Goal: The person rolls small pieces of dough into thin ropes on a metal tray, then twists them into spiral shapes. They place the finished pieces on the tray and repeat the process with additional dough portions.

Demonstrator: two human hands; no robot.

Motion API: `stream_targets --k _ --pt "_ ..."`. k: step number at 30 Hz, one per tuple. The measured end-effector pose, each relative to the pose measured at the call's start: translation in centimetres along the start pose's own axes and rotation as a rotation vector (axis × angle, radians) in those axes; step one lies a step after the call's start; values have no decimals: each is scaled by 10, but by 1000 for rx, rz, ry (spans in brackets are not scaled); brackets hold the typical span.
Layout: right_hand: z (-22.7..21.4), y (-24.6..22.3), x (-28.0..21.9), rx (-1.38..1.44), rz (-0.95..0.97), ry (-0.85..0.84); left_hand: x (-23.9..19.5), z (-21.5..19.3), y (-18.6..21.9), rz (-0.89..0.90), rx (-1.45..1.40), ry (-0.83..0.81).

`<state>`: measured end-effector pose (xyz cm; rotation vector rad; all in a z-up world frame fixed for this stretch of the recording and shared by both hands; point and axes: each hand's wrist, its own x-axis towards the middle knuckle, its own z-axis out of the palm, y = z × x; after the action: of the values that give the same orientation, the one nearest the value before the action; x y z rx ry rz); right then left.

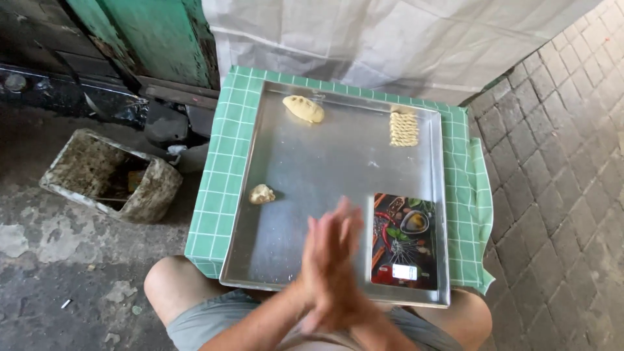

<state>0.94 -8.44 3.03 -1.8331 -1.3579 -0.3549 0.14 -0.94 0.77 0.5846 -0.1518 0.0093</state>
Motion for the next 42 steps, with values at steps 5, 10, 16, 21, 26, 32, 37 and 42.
stream_targets --k 5,10,16,21,26,32,37,42 --pt "0 32 -24 -109 110 55 -13 5 17 -52 -579 -60" --pt "1 5 3 -117 15 100 -17 -2 -7 -84 -241 -9" --pt "7 0 -17 -69 61 10 -4 5 19 -34 -282 -56" --pt "-2 20 -11 -156 52 147 -22 9 12 -104 -427 -56" --pt "-4 -20 13 -87 102 16 -11 -4 1 -21 -413 64" --pt "-12 -27 17 -90 132 -122 -2 10 27 -29 -47 63" --pt "-24 18 -5 -194 98 -24 -20 15 22 -28 -462 -20" --pt "-2 -12 -4 2 11 -42 1 11 22 15 -59 100"
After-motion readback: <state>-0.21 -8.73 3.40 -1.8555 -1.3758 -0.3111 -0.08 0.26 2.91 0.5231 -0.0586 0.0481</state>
